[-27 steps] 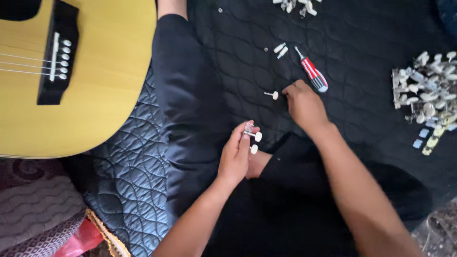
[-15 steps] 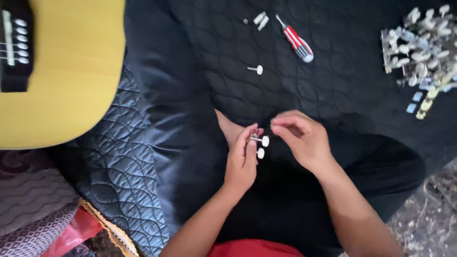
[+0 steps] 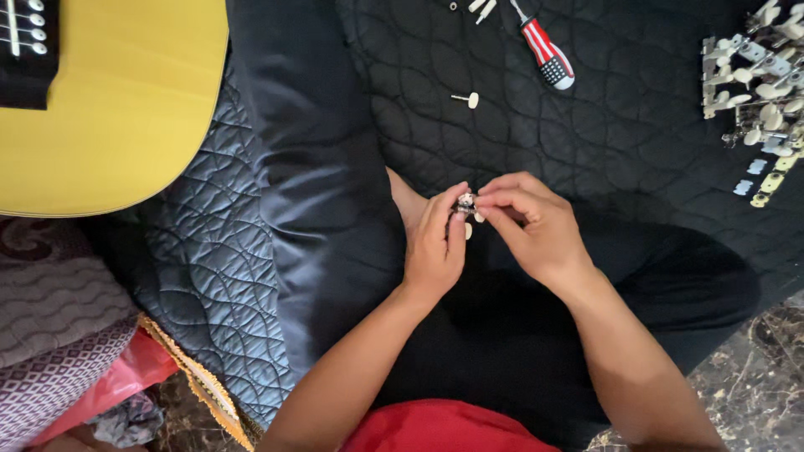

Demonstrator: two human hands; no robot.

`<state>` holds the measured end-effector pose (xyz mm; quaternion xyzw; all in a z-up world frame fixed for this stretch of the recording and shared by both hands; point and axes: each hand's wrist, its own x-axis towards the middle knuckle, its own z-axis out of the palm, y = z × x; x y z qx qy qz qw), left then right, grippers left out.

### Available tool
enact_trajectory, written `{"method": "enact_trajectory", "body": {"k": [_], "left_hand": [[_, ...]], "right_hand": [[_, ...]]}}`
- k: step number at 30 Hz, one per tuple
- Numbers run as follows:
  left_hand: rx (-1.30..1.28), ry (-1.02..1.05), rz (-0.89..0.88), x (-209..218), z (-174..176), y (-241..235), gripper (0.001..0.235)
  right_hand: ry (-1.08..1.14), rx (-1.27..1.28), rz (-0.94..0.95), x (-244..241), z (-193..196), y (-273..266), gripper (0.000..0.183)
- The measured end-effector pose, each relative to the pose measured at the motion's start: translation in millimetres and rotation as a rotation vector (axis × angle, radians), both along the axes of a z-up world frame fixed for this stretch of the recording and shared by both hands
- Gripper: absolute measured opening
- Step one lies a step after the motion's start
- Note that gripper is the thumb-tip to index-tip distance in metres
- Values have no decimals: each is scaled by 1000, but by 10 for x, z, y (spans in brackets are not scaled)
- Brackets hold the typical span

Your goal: The person disassembles and reassembles guitar tuning peg components on a quilted surface, using a screwdriver to remove and replace screws and handling small gears, washers, and buttons.

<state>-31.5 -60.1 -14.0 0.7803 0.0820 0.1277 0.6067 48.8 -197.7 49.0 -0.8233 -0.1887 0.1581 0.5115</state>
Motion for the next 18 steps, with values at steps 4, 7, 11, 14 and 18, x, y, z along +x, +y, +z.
{"method": "enact_trajectory", "body": {"k": [4, 7, 11, 14, 18], "left_hand": [[5, -11, -1, 2, -1, 2, 38], [49, -2, -3, 1, -4, 3, 38], [60, -14, -24, -9, -29, -27, 38], [48, -28, -26, -9, -21, -38, 38], [65, -33, 0, -23, -37, -41, 37]], "right_hand": [[-3, -19, 23, 24, 53, 8, 8], [-55, -53, 81, 42, 36, -9, 8], [-60, -81, 115, 61, 41, -16, 6], [-35, -101, 111, 60, 100, -4, 6], [78, -119, 58, 59, -19, -29, 12]]}}
